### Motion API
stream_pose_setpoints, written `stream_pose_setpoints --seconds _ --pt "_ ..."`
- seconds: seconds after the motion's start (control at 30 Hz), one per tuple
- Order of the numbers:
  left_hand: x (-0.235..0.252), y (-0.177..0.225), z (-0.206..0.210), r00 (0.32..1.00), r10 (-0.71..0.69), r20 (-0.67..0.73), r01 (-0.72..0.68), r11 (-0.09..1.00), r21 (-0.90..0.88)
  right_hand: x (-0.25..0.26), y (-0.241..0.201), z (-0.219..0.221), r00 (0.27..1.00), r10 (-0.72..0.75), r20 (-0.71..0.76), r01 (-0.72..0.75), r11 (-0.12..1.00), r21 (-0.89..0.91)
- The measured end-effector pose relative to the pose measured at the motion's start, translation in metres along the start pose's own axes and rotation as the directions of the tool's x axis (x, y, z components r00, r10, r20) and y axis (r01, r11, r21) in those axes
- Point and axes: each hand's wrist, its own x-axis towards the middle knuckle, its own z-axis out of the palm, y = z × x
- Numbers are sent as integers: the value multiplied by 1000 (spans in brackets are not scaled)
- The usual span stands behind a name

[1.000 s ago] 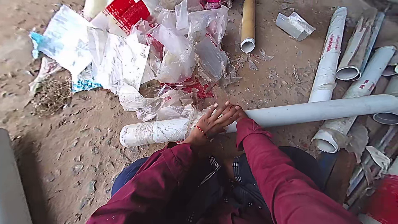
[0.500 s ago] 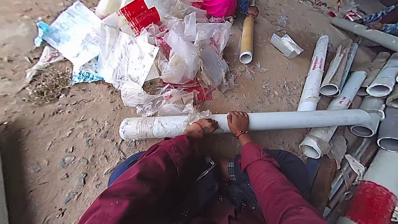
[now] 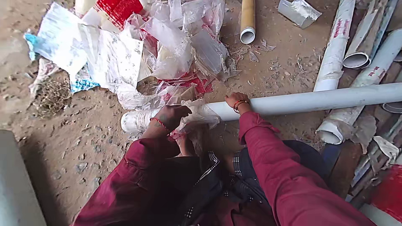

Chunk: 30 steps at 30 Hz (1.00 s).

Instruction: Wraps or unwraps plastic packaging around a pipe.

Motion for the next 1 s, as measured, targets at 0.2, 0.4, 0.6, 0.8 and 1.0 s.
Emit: stream_pose_setpoints --seconds 0.2,0.4,0.6,0.8,1.0 --pt "27 9 36 998 41 42 -46 991 123 8 -7 3 988 -18 -151 21 1000 22" --pt "58 7 94 904 422 72 -428 897 111 4 -3 8 980 -39 -198 44 999 19" --pt "53 11 52 931 171 323 -183 983 8 3 6 10 970 -21 -241 45 994 96" --pt "33 -24 20 956 -87 281 112 991 -73 3 11 16 957 -14 -289 63 985 161" --pt "-40 -64 -70 670 -624 -402 567 780 -264 -1 3 21 941 -22 -339 69 989 127"
